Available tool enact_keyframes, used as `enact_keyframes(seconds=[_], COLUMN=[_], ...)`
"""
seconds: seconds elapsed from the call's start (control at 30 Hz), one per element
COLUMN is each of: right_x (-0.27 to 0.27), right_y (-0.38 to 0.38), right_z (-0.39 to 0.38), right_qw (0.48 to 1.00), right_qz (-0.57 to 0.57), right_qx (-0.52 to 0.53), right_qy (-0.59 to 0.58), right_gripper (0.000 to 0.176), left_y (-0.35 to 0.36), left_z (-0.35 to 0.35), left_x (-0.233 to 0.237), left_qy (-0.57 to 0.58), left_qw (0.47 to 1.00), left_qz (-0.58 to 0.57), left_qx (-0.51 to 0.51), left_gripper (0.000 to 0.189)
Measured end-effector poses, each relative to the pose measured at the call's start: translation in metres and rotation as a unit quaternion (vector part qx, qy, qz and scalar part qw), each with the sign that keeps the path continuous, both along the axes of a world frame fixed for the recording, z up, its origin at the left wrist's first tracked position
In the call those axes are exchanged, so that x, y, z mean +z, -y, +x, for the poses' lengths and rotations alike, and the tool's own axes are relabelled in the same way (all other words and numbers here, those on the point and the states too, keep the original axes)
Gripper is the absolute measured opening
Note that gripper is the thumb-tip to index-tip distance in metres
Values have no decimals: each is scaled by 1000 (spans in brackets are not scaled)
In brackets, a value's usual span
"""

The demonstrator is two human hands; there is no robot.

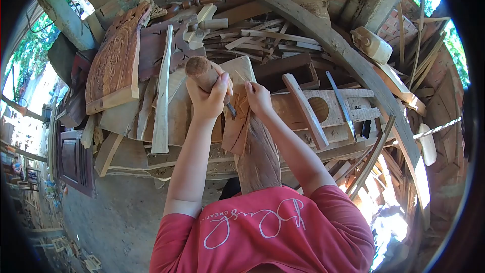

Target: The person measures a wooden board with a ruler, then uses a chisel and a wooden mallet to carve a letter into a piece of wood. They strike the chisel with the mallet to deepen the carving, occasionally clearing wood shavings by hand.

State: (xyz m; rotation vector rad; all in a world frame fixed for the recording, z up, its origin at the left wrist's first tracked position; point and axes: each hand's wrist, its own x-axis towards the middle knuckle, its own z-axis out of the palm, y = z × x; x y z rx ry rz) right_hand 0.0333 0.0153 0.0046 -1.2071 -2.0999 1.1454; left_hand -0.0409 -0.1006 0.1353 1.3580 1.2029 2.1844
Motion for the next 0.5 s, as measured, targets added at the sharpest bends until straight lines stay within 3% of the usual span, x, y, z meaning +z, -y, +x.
enact_keyframes(seconds=[0.17, 0.23, 0.3, 0.37, 0.43, 0.5], right_x=[2, -9, -16, 3, -21, -35], right_y=[-13, -17, -29, -22, -24, -17], right_z=[20, 40, 69, 104, 138, 172], right_qw=[995, 977, 960, 943, 912, 910], right_qz=[-55, 210, 269, 221, 164, 171], right_qx=[70, -12, -36, -82, -119, -134], right_qy=[-47, -33, 65, 235, 357, 353], right_gripper=[36, 36, 47, 63, 72, 70], left_y=[-2, -4, -3, -3, -2, -4], left_z=[1, 5, 3, 3, 4, 4], left_x=[-2, 0, -2, -4, -3, -3], left_qy=[-14, 43, 40, 50, 54, 46], left_qw=[1000, 999, 999, 998, 998, 999], left_qz=[-12, 19, 30, 19, 26, 10], left_qx=[-13, -9, -16, -16, -11, -1], left_gripper=[10, 8, 9, 9, 9, 11])
